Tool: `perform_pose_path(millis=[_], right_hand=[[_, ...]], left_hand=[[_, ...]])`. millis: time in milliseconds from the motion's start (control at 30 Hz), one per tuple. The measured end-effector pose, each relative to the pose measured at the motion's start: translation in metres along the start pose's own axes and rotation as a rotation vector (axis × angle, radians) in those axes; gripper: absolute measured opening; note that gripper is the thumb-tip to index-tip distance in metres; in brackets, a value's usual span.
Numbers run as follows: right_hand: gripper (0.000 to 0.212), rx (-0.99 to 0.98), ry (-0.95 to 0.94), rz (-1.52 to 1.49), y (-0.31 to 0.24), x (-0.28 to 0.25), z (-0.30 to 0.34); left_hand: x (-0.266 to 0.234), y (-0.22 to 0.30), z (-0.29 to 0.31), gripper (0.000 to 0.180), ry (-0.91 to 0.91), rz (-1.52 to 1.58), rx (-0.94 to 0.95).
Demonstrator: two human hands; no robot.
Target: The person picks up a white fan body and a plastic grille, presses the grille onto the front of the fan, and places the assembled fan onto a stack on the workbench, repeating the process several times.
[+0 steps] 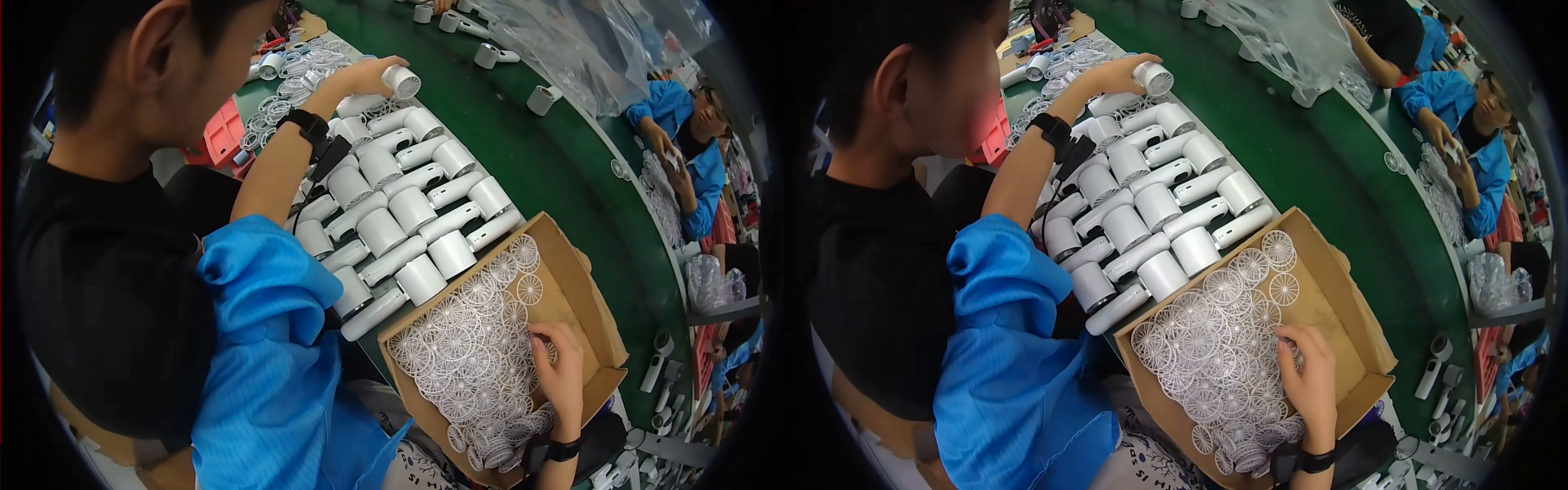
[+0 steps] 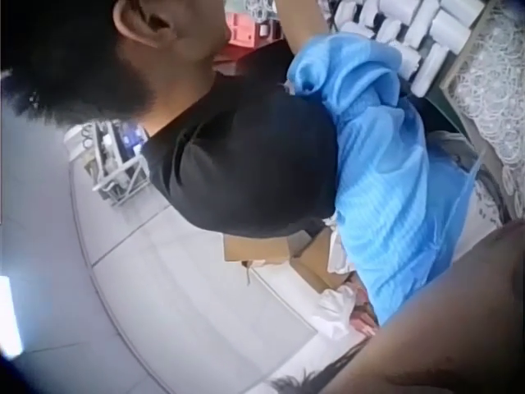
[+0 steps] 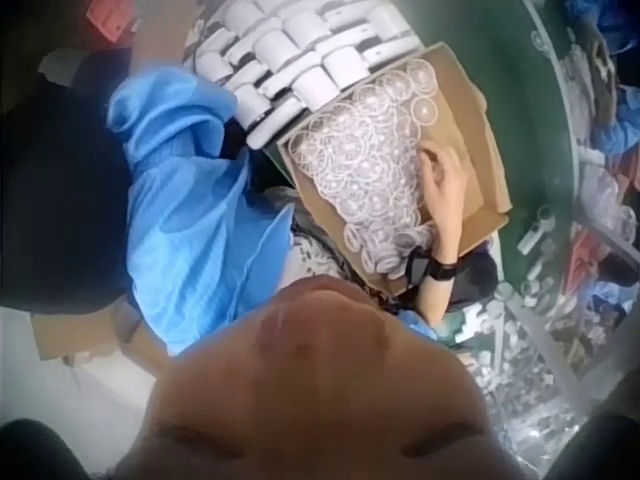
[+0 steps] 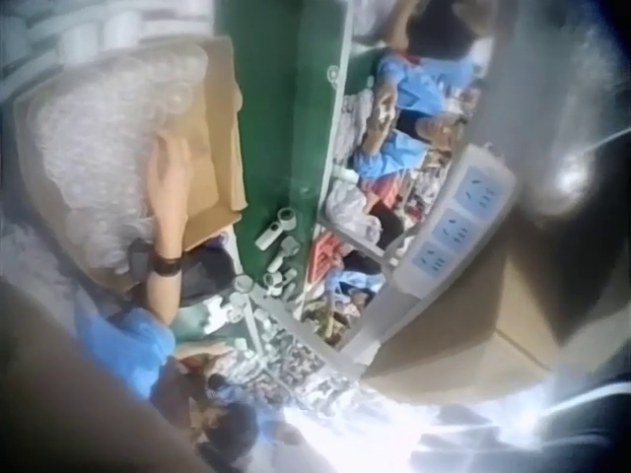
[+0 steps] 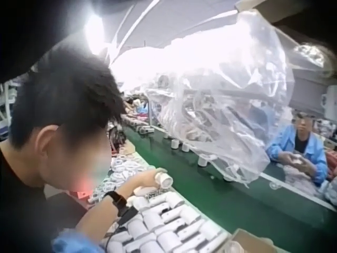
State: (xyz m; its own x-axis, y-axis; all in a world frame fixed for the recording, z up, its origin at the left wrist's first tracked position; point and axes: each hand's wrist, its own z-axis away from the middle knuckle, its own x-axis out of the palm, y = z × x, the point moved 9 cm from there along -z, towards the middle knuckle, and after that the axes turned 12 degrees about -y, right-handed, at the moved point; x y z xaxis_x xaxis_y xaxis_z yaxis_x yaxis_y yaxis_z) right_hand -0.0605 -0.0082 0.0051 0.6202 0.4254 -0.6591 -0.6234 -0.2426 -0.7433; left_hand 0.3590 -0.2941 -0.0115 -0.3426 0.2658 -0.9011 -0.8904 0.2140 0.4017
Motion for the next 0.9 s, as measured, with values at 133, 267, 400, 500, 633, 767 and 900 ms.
perform_pose_path(millis=[133,267,400,500,633,767,900], right_hand=[[0.015,-0.042,0.002,0.004,-0.004,0.0,-0.002],[0.016,-0.064,-0.029,-0.018,-0.004,0.003,0.0],[0.016,-0.07,-0.042,0.026,-0.003,0.004,0.001],[0.016,-0.068,-0.047,0.025,-0.003,0.005,-0.001],[0.016,-0.066,-0.056,0.022,-0.007,0.007,-0.002],[0.016,-0.065,-0.059,0.047,-0.008,0.007,-0.002],[0.016,-0.038,-0.06,0.017,-0.004,0.007,-0.004]], left_hand=[[0.011,0.003,0.006,0.073,0.097,0.014,0.015],[0.019,0.009,0.008,0.073,0.091,-0.013,0.011],[0.019,0.014,0.004,0.072,0.037,-0.057,-0.048],[0.012,0.018,0.005,0.071,0.013,0.032,0.015],[0.019,0.008,0.002,0.069,0.014,0.172,0.025],[0.025,-0.008,0.004,0.068,-0.015,0.262,-0.087],[0.012,-0.009,0.004,0.063,0.13,0.061,-0.017]])
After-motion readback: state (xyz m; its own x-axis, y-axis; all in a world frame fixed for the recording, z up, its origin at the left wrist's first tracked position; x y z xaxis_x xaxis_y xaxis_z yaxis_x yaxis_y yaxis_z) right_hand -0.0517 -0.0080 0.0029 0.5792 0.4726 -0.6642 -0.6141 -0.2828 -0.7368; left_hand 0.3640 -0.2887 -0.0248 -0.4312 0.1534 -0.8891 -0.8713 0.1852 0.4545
